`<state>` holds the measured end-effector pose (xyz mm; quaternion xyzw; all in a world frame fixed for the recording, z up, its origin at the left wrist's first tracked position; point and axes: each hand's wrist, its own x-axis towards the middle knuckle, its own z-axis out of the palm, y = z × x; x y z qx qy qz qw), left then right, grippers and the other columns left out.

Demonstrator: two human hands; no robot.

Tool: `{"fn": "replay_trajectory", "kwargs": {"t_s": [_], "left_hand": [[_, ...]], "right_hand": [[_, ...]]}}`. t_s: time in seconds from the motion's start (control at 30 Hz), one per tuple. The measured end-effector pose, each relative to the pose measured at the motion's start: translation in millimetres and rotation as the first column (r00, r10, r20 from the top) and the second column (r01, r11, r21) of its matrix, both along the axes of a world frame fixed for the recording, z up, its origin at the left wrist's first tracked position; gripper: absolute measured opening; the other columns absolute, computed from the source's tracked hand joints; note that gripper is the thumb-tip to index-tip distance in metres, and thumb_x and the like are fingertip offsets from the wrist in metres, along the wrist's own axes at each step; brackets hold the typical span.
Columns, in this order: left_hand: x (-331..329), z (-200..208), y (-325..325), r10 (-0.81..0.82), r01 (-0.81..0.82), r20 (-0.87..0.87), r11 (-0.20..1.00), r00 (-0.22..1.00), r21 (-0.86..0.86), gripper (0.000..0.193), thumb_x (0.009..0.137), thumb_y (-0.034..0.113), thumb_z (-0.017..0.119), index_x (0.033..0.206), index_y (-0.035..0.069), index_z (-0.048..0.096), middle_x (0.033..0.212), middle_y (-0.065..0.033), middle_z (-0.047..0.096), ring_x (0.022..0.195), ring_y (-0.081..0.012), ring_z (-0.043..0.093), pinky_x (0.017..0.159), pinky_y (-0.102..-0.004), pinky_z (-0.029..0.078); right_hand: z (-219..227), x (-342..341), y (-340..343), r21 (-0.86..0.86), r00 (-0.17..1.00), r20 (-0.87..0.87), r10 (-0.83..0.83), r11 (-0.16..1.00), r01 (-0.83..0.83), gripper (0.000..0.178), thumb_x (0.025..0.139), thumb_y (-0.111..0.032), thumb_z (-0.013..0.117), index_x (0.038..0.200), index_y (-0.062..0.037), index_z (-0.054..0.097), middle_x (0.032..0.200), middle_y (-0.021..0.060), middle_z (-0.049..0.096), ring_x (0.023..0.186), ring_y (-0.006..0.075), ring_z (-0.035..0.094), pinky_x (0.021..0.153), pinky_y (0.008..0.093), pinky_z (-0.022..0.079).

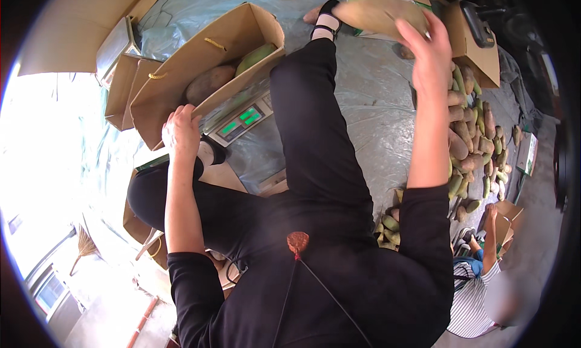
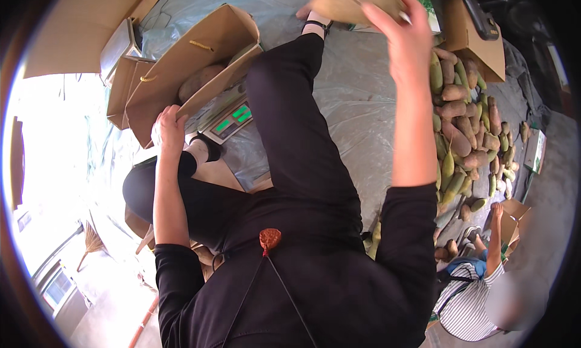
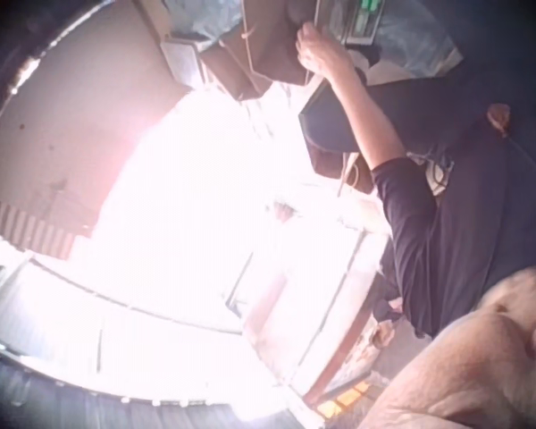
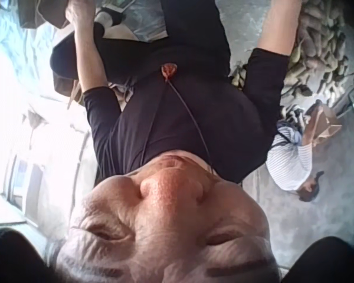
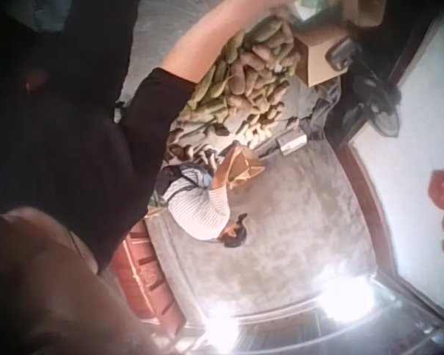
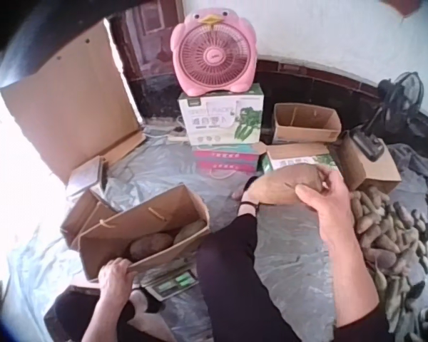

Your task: Sorting, weighing, and packing root vegetables into cardboard boxes.

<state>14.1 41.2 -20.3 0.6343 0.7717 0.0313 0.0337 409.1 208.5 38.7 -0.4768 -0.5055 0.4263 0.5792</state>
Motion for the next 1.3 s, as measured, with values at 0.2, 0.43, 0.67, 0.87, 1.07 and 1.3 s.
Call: {"fn": "replay_trajectory", "kwargs": {"t_s": [0.2, 0.43, 0.67, 0.87, 1.07, 1.3], "left_hand": [[0, 1, 0, 0.006, -0.006, 0.003, 1.000, 1.000, -0.001, 0.019, 0.072, 0.012, 0.065, 0.090, 0.008, 0.060, 0.087, -0.0065, 0.060, 0.089, -0.0267, 0.058, 0.074, -0.0406, 0.045], [-1, -3, -3, 0.007, -0.007, -0.006, 0.999, 1.000, -0.035, 0.023, 0.072, 0.010, 0.066, 0.094, 0.008, 0.059, 0.091, -0.0094, 0.061, 0.089, -0.0295, 0.058, 0.075, -0.0420, 0.046], [-9, -17, -4, -0.040, 0.040, -0.003, 0.995, 0.999, 0.096, 0.027, 0.073, 0.014, 0.066, 0.098, 0.007, 0.059, 0.093, -0.0125, 0.061, 0.090, -0.0328, 0.058, 0.075, -0.0418, 0.047], [-20, -28, 1, -0.141, 0.126, 0.131, 0.985, 0.981, 0.119, 0.025, 0.075, 0.009, 0.063, 0.098, 0.001, 0.058, 0.091, -0.0184, 0.061, 0.084, -0.0361, 0.059, 0.071, -0.0405, 0.046], [-9, -22, 7, -0.109, 0.112, 0.121, 0.994, 0.987, -0.019, 0.022, 0.079, 0.015, 0.060, 0.095, 0.000, 0.058, 0.088, -0.0192, 0.061, 0.080, -0.0355, 0.059, 0.070, -0.0403, 0.045], [-22, -5, -1, -0.051, 0.052, 0.075, 0.999, 0.996, -0.009, 0.023, 0.080, 0.017, 0.058, 0.096, 0.000, 0.059, 0.083, -0.0166, 0.063, 0.075, -0.0301, 0.061, 0.070, -0.0384, 0.045]], "right_hand": [[36, -128, 7, -0.062, 0.884, 0.215, 0.416, 0.909, -0.412, 0.057, 0.060, -0.021, 0.080, 0.105, 0.0049, 0.056, 0.100, 0.0147, 0.062, 0.091, 0.0197, 0.061, 0.075, 0.0301, 0.049], [-32, -188, 13, -0.115, 0.744, 0.442, 0.500, 0.855, -0.506, 0.050, 0.066, -0.037, 0.072, 0.100, -0.0011, 0.064, 0.096, 0.0147, 0.066, 0.093, 0.0272, 0.062, 0.083, 0.0347, 0.047], [-69, -4, -5, -0.424, 0.845, 0.287, 0.451, 0.851, -0.310, 0.038, 0.081, -0.030, 0.065, 0.112, -0.0072, 0.060, 0.099, 0.0037, 0.063, 0.091, 0.0121, 0.059, 0.075, 0.0285, 0.047], [-190, 174, -134, -0.542, 0.537, 0.743, 0.399, 0.830, 0.134, 0.034, 0.078, -0.028, 0.063, 0.102, -0.0037, 0.063, 0.102, 0.0168, 0.063, 0.095, 0.0313, 0.060, 0.081, 0.0379, 0.047], [-285, 272, -341, -0.836, 0.413, 0.549, 0.727, 0.467, 0.289, 0.030, 0.077, -0.028, 0.064, 0.098, -0.0062, 0.063, 0.079, 0.0119, 0.062, 0.071, 0.0256, 0.059, 0.064, 0.0373, 0.047], [-320, 250, -474, -0.948, 0.689, 0.228, 0.688, -0.004, 0.317, 0.012, 0.076, -0.019, 0.063, 0.083, -0.0096, 0.061, 0.061, 0.0066, 0.057, 0.052, 0.0196, 0.057, 0.040, 0.0366, 0.045]]}}
